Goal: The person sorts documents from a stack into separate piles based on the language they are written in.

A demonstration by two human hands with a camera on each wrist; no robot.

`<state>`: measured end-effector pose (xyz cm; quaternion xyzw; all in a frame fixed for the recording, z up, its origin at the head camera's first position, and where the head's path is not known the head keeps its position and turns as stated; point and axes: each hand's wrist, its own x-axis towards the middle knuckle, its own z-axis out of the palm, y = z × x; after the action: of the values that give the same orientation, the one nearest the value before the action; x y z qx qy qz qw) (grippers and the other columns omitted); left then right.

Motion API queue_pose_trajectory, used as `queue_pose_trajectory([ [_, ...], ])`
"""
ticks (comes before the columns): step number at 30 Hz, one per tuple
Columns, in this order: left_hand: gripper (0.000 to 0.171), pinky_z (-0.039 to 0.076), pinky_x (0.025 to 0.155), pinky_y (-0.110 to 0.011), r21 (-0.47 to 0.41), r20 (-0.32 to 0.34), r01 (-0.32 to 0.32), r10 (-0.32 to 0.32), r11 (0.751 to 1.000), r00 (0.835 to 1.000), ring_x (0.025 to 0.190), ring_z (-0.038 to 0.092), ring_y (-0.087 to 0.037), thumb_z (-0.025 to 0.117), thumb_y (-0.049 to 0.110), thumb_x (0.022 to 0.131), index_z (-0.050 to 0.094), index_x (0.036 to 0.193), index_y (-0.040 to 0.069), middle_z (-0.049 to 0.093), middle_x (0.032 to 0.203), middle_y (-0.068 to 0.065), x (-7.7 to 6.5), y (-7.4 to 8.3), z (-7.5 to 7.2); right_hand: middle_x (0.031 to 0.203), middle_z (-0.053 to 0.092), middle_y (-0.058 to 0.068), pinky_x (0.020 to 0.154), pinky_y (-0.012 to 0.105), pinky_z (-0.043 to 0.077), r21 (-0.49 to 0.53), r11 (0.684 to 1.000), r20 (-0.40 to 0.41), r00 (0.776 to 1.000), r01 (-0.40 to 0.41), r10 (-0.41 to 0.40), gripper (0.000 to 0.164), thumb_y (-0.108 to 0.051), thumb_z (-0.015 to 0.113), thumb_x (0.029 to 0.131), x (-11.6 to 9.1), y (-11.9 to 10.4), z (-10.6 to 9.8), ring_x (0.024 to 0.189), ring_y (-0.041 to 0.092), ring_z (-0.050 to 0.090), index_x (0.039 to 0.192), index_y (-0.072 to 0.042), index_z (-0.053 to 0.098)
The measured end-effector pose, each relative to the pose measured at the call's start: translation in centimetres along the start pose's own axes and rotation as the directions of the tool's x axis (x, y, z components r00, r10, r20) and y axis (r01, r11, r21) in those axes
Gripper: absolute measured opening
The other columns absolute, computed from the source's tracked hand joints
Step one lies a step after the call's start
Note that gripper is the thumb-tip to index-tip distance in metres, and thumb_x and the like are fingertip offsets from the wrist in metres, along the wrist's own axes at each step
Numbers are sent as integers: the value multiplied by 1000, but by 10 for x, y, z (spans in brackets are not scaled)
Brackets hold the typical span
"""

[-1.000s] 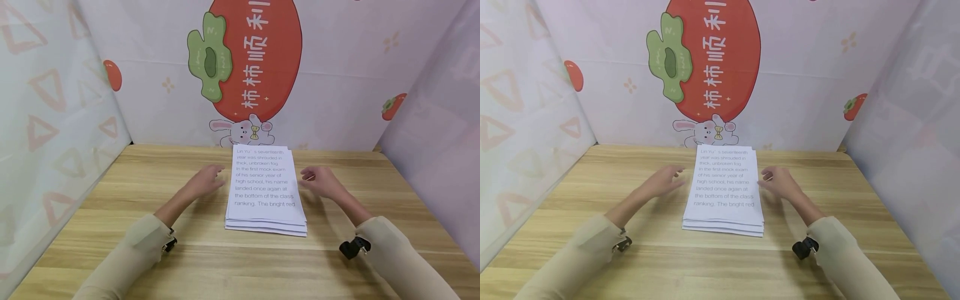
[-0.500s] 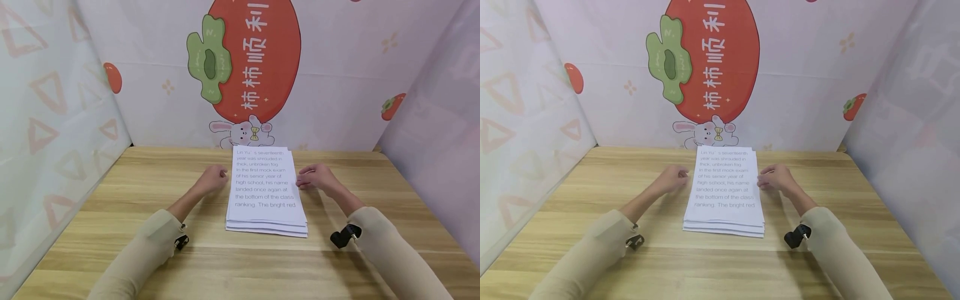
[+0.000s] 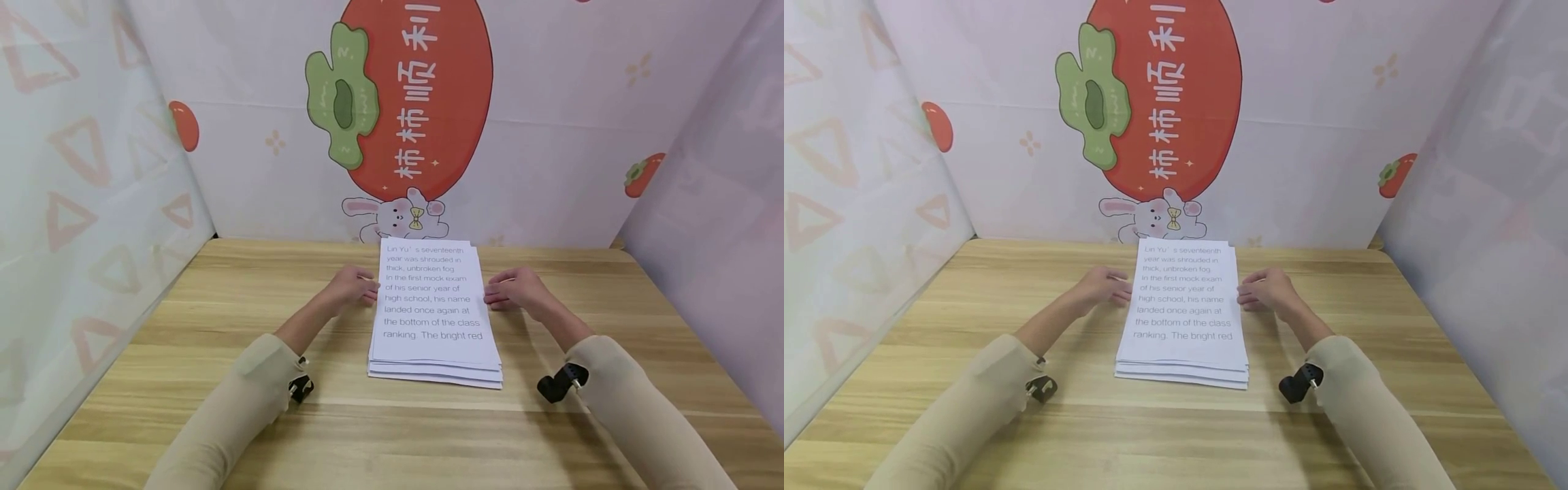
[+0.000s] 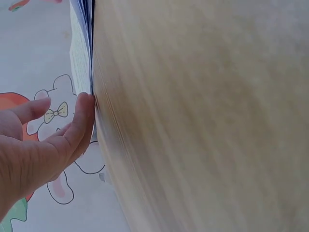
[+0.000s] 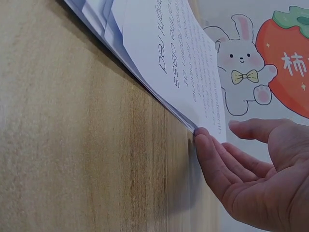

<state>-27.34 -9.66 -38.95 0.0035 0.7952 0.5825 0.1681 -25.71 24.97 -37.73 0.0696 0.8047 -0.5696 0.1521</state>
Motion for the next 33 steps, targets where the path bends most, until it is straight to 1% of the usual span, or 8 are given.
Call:
queue_pose_trajectory([
  [3,44,64,78,-28,-53,5,34,-33,998,999,84,69,-23,55,-1,103,44,142,-19,67,115,-30,1,1,-1,104,76,23,81,36,65,6,1000,4,1000,6,-6,40,-3,62,102,1,0,-1,86,21,77,133,18,49],
  [7,43,64,77,-28,-77,4,51,-51,996,999,83,69,-22,56,0,103,46,141,-17,67,113,-28,2,2,-2,105,76,23,81,36,65,1,1000,-4,1000,4,-4,41,-4,63,102,1,-1,0,86,21,77,134,18,49],
  [14,45,64,79,-30,-66,-5,49,-49,997,999,89,72,-26,58,4,103,47,143,-16,68,116,-28,1,2,-2,104,75,21,80,34,65,-2,1000,-18,1000,14,-14,46,-4,65,101,-2,-2,1,84,17,76,137,18,47],
  [17,43,64,79,-30,-73,-29,38,-40,997,999,90,72,-24,55,4,104,49,142,-16,68,119,-29,0,2,-2,100,75,18,80,34,65,15,999,-11,1000,30,-29,49,-2,65,100,-4,-1,1,81,16,75,139,20,45],
  [22,37,64,84,-32,-135,-60,23,-31,991,998,93,74,-23,52,5,106,54,137,-15,68,122,-30,1,2,-3,101,74,17,81,31,65,44,997,1,998,63,-63,53,0,67,98,-4,1,5,79,13,74,141,21,43],
  [25,35,64,86,-34,-184,-50,31,-41,982,998,95,74,-26,53,6,106,55,135,-15,68,121,-30,3,0,-4,103,72,17,80,30,65,57,995,-5,997,78,-78,52,0,67,98,-3,2,7,78,12,72,141,20,45],
  [30,36,64,83,-33,-250,-35,45,-56,967,998,88,74,-24,58,0,103,54,135,-15,70,116,-29,5,-1,-3,107,70,17,76,29,64,23,996,-29,996,88,-88,52,0,69,96,-4,1,11,76,10,69,141,18,48],
  [33,38,65,80,-32,-243,-45,36,-48,969,998,82,72,-22,62,-4,99,54,135,-16,70,112,-29,7,-1,0,111,69,18,76,29,64,1,996,-39,995,90,-90,51,-1,70,96,-4,-1,12,77,10,68,140,16,51],
])
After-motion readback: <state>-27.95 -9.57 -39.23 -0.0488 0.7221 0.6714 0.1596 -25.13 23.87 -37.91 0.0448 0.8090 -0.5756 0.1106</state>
